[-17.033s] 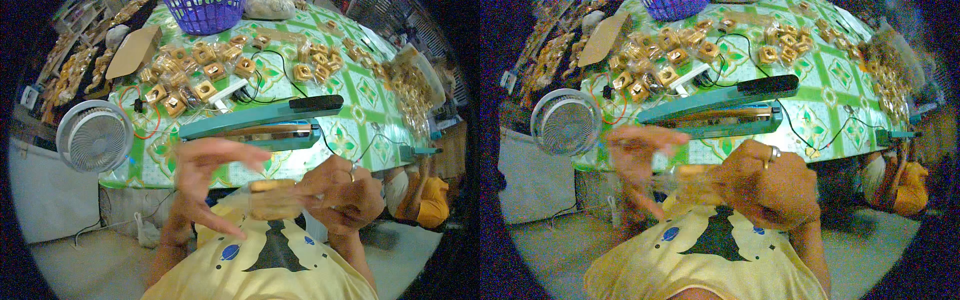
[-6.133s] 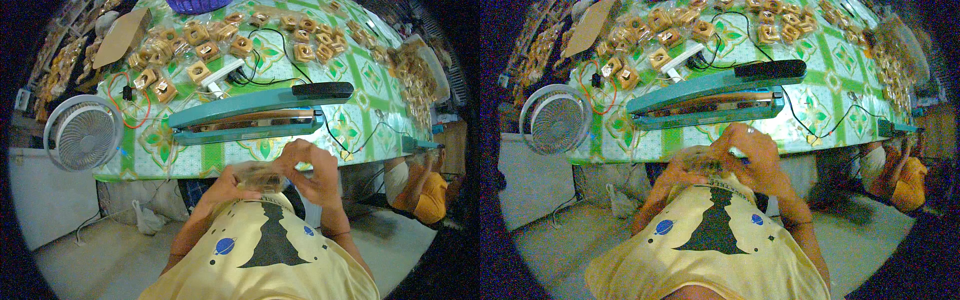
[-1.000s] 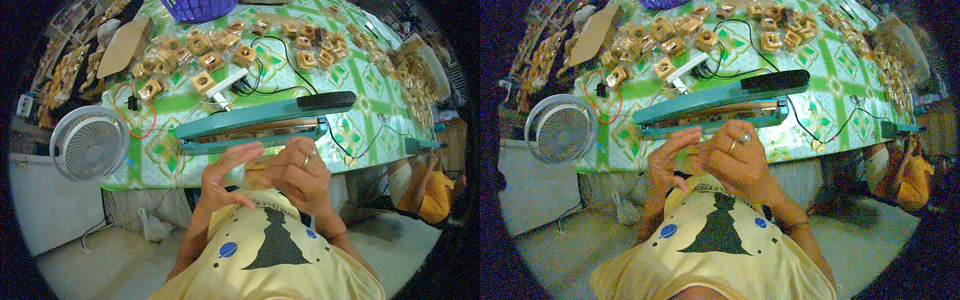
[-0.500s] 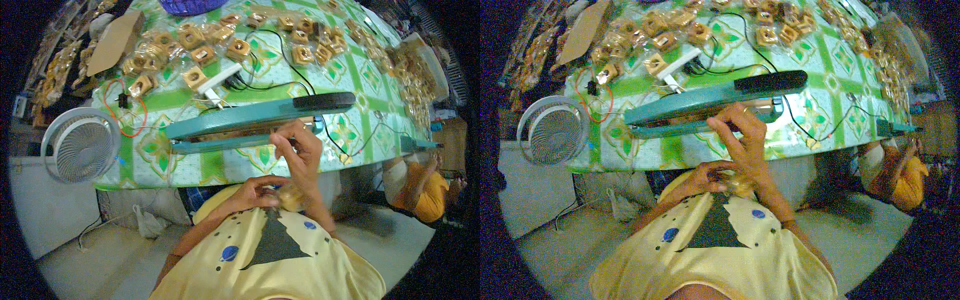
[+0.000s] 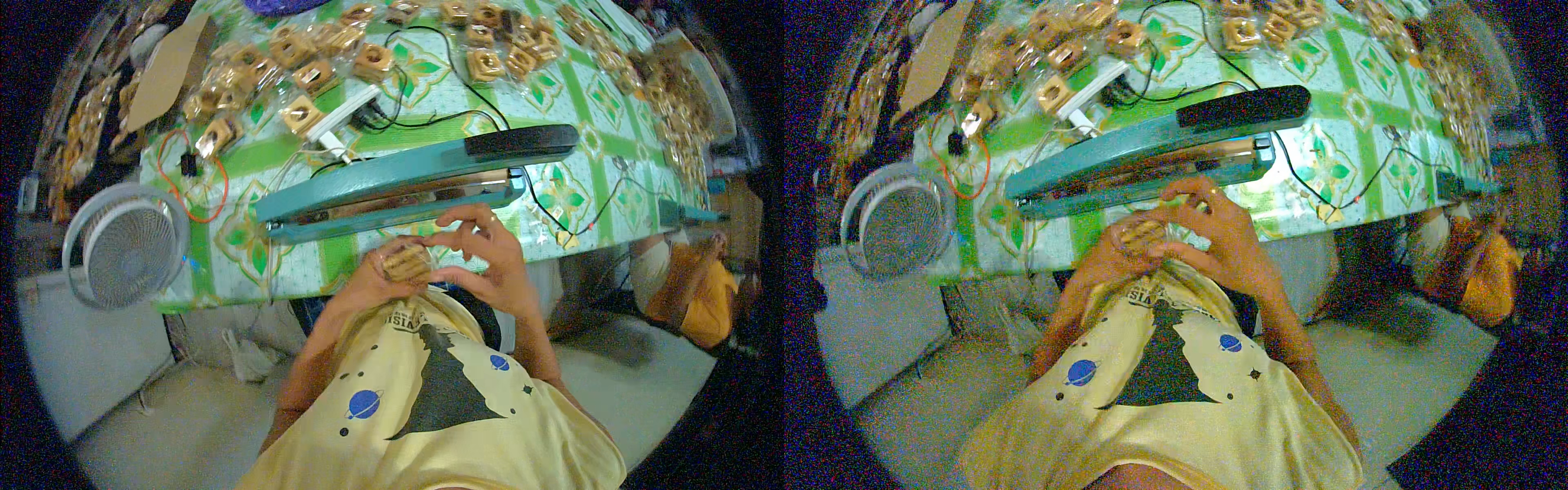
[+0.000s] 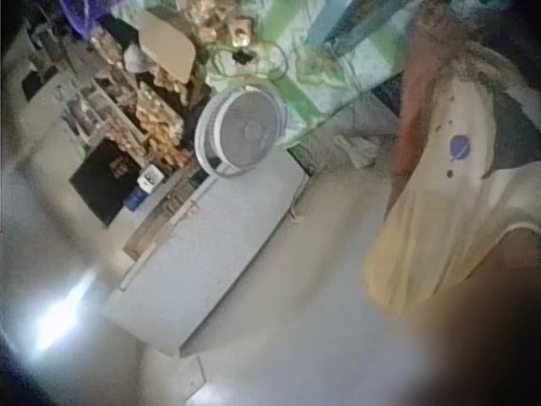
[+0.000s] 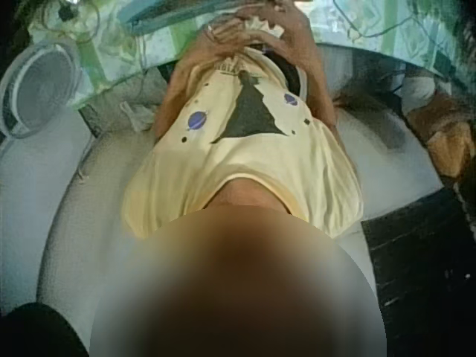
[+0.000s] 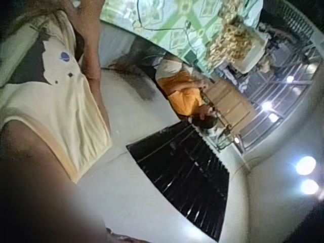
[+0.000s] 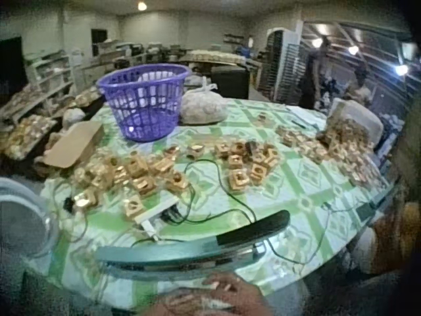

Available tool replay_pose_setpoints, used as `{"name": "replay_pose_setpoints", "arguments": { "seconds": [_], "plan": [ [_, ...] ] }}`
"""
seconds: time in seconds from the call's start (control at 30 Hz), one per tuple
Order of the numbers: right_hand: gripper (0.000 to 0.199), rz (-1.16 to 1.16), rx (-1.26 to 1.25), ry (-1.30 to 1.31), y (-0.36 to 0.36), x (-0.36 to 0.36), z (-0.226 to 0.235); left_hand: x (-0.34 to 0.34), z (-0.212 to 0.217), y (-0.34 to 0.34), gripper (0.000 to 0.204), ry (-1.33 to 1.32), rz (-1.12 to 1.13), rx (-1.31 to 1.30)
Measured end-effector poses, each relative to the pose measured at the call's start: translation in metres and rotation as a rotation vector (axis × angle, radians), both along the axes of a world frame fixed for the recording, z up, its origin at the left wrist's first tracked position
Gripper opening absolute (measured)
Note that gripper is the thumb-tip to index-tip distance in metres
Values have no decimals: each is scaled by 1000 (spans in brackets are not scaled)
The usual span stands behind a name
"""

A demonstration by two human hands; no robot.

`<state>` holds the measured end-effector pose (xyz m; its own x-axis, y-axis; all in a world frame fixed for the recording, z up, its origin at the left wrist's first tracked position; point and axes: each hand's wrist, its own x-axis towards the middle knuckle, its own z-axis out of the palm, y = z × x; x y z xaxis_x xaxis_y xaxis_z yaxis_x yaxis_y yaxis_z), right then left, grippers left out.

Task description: The person repeatedly picks small snack items from a purple basket, places them into clear plastic bags, and seals each bag using a handheld heat sealer. Sealed snack bags are placed on the table surface. The process is repeated continuously throughout the clip.

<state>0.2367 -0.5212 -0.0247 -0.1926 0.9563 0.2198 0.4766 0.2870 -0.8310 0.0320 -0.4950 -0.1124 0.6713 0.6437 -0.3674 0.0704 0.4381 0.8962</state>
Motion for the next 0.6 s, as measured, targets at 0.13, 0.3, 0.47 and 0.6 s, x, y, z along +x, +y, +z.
{"name": "replay_pose_setpoints", "arguments": {
  "seconds": [0.13,0.3,0.47,0.6],
  "plan": [
    [42,150,-21,-219,-7,-2,-31,-18,-1,23,76,140,-229,556],
    [43,149,7,-240,-7,-5,-57,-28,20,13,79,189,-43,636],
    [44,97,-33,-183,-13,-8,-48,-42,46,1,69,198,16,901],
    [42,141,34,-290,-9,-12,-39,-46,55,2,46,234,-106,935]
  ]
}}
